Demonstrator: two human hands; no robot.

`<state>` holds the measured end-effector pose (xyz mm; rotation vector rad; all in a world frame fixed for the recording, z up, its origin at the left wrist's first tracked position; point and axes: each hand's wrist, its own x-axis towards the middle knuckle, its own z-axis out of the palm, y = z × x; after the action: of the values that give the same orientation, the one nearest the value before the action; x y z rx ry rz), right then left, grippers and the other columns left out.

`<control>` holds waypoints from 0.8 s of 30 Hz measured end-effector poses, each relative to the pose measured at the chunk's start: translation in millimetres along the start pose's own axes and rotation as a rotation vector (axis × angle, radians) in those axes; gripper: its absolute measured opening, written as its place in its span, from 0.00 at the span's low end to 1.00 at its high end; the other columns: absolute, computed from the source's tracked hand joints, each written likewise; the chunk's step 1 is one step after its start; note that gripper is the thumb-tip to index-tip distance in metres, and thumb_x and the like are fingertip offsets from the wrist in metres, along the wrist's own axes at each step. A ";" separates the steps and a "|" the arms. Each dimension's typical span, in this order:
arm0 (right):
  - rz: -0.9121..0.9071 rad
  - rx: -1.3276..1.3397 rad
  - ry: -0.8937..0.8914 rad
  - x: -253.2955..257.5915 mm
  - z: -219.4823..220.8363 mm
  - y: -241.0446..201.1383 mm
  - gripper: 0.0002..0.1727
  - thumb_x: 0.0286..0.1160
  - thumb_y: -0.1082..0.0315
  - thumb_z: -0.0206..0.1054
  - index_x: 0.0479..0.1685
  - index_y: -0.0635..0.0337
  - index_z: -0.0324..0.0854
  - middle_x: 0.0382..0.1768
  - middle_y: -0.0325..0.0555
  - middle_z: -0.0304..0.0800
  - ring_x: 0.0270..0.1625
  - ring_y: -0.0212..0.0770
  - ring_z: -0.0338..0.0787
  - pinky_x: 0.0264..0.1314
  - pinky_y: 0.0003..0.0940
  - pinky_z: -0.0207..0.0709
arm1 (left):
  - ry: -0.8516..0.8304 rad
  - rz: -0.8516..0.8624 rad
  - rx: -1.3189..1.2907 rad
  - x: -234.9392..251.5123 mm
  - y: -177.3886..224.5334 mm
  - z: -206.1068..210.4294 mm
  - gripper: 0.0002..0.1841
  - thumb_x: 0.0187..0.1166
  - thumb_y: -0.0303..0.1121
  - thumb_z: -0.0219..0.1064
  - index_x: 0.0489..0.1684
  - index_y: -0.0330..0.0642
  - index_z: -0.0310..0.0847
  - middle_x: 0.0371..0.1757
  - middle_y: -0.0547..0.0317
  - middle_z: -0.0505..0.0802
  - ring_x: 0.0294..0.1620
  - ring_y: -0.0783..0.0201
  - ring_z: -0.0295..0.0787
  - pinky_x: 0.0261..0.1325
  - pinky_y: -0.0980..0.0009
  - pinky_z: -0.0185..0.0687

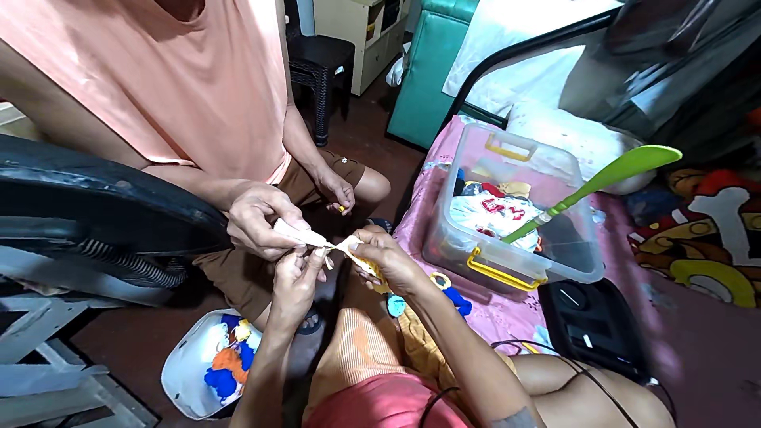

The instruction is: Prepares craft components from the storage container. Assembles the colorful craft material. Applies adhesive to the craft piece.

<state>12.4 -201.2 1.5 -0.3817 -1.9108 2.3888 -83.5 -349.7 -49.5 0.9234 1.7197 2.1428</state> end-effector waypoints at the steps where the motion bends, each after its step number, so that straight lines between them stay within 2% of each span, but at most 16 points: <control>1: 0.001 0.000 0.003 0.3 0.2 -0.3 0.11 0.87 0.70 0.49 0.39 0.60 0.75 0.15 0.31 0.72 0.15 0.23 0.71 0.18 0.16 0.67 | -0.002 0.001 -0.007 0.2 0.1 -0.1 0.07 0.84 0.26 0.56 0.44 0.41 0.82 0.29 0.77 0.91 0.24 0.81 0.84 0.30 0.84 0.82; 16: -0.023 -0.008 -0.005 3.3 3.8 1.5 0.11 0.87 0.70 0.50 0.38 0.61 0.75 0.15 0.31 0.72 0.15 0.22 0.71 0.18 0.16 0.66 | 0.013 -0.024 -0.024 -2.1 -1.2 -2.0 0.08 0.83 0.27 0.56 0.43 0.43 0.83 0.28 0.77 0.91 0.25 0.81 0.85 0.31 0.83 0.83; 24: 0.004 -0.169 -0.068 1.5 7.2 7.0 0.10 0.87 0.68 0.52 0.42 0.63 0.77 0.19 0.32 0.73 0.17 0.22 0.71 0.21 0.18 0.66 | -0.007 -0.029 0.045 -14.6 1.7 -16.9 0.08 0.82 0.29 0.56 0.43 0.43 0.83 0.30 0.79 0.90 0.26 0.81 0.85 0.32 0.82 0.83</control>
<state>10.1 -209.3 -4.0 -0.3173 -2.1511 2.2772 -82.1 -371.5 -54.4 0.9115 1.7737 2.0882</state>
